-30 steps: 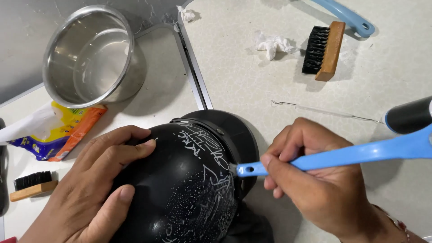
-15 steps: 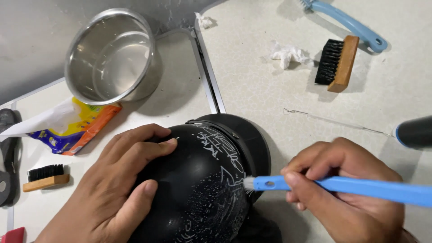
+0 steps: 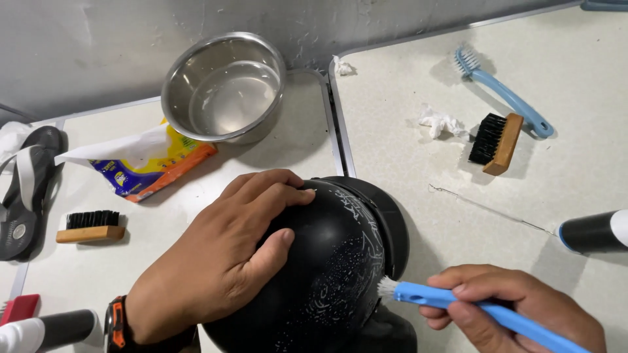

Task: The person scrubs a black helmet with a blue brush and a white cleaning foam, then wipes the surface with a cloth. The person repeatedly applies foam and scrubs different areas of the helmet, rotating it to access various sides.

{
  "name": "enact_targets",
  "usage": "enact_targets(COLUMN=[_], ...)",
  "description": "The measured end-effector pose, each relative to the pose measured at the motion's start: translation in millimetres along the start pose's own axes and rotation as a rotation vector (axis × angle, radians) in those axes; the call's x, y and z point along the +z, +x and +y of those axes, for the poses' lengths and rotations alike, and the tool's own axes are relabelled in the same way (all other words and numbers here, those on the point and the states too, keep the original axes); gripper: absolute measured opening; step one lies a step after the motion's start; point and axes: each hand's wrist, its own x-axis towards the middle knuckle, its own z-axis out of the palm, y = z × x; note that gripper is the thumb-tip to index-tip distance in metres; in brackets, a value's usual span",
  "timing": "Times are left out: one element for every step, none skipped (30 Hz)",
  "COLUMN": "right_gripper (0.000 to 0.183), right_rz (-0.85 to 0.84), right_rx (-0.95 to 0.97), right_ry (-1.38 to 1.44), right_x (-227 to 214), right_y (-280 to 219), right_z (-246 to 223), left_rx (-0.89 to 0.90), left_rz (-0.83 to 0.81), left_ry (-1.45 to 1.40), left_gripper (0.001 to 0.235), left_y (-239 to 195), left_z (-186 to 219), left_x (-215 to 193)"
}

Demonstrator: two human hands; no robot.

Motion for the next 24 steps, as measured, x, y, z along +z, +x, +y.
enact_targets(right_gripper=[0.015,0.014,0.016,0.016,0.015,0.016,0.016,0.003,0.020,0.020,0.008,0.014,0.014,0.007,0.003,0.003,0.009,0.017,0.017,0.007,0.027,0.027,0.012,0.011], right_rz=[-0.004,0.050,0.104,0.101,0.106,0.110,0.108,0.012,-0.087,-0.088,0.076,0.239,0.249,0.110,-0.034,-0.027,0.148,0.322,0.322,0.075,-0.170,-0.161,0.016,0.192], right_rx=[-0.005,-0.032,-0.055,-0.057,-0.223,-0.388,-0.391,-0.246,-0.096,-0.097,-0.194,-0.287,-0.289,-0.338,-0.380,-0.377,-0.359,-0.336,-0.330,-0.193,-0.057,-0.057,-0.234,-0.409], right_ry=[-0.005,-0.142,-0.277,-0.281,-0.215,-0.148,-0.155,-0.353,-0.545,-0.550,-0.384,-0.214,-0.218,-0.294,-0.370,-0.376,-0.260,-0.143,-0.141,-0.417,-0.685,-0.683,-0.590,-0.490], right_x=[9.8,19.4,28.8,35.7,42.1,48.5,40.1,31.9,24.0,39.3,54.4,68.6,58.4,48.1,38.6,49.2,60.0,70.6,59.2,47.2,35.0,40.3,45.7,51.6], right_y=[0.9,1.9,2.5,-0.5,-2.8,-4.7,-4.2,-3.2,-3.0,-4.4,-6.5,-8.3,-12.6,-16.6,-21.3,-19.1,-16.6,-14.0,-11.8,-9.4,-5.5,-7.4,-10.3,-13.4], right_z=[-5.5,-10.9,-16.9,-14.7,-11.5,-8.1,-5.7,-3.0,0.3,-19.5,-38.7,-57.7,-42.8,-28.1,-14.4,-27.2,-38.7,-49.9,-42.3,-34.7,-26.8,-34.9,-43.5,-51.7], left_rx=[0.000,0.014,0.027,0.026,0.026,0.026,0.028,0.028,0.025,0.025,0.028,0.030,0.041,0.038,0.032,0.040,0.032,0.024,0.021,0.027,0.044,0.051,0.048,0.044], left_rz=[0.008,0.020,0.029,0.034,0.037,0.040,0.046,0.049,0.051,0.055,0.057,0.060,0.059,0.061,0.061,0.059,0.049,0.040,0.034,0.038,0.045,0.042,0.047,0.052], left_ry=[-0.001,0.000,-0.001,-0.004,0.000,0.005,0.001,0.006,0.012,0.009,0.011,0.013,0.012,0.012,0.008,0.004,0.010,0.016,0.015,0.016,0.022,0.026,0.024,0.022], left_gripper=[0.044,0.043,0.042,0.042,0.042,0.042,0.042,0.042,0.042,0.042,0.041,0.040,0.040,0.040,0.039,0.039,0.041,0.043,0.043,0.042,0.041,0.041,0.042,0.042], left_y=[-1.4,-2.4,-3.1,-5.3,-6.0,-6.4,-7.4,-8.1,-9.6,-10.4,-11.0,-10.9,-10.5,-9.8,-10.3,-8.5,-9.3,-9.9,-10.7,-11.0,-8.7,-6.9,-7.2,-8.0], left_z=[-0.5,-1.0,-1.0,-0.7,-0.7,-0.9,-0.9,-1.4,-1.8,-2.2,-1.8,-0.9,-0.3,0.3,0.4,-1.0,-1.6,-2.2,-1.8,-1.1,-1.1,-0.7,-0.3,-0.5], left_x=[0.3,0.8,0.7,0.8,1.2,1.7,1.7,2.1,2.8,2.5,2.6,2.9,3.2,3.2,2.8,2.7,3.2,4.0,4.4,4.8,4.3,3.2,3.1,3.4])
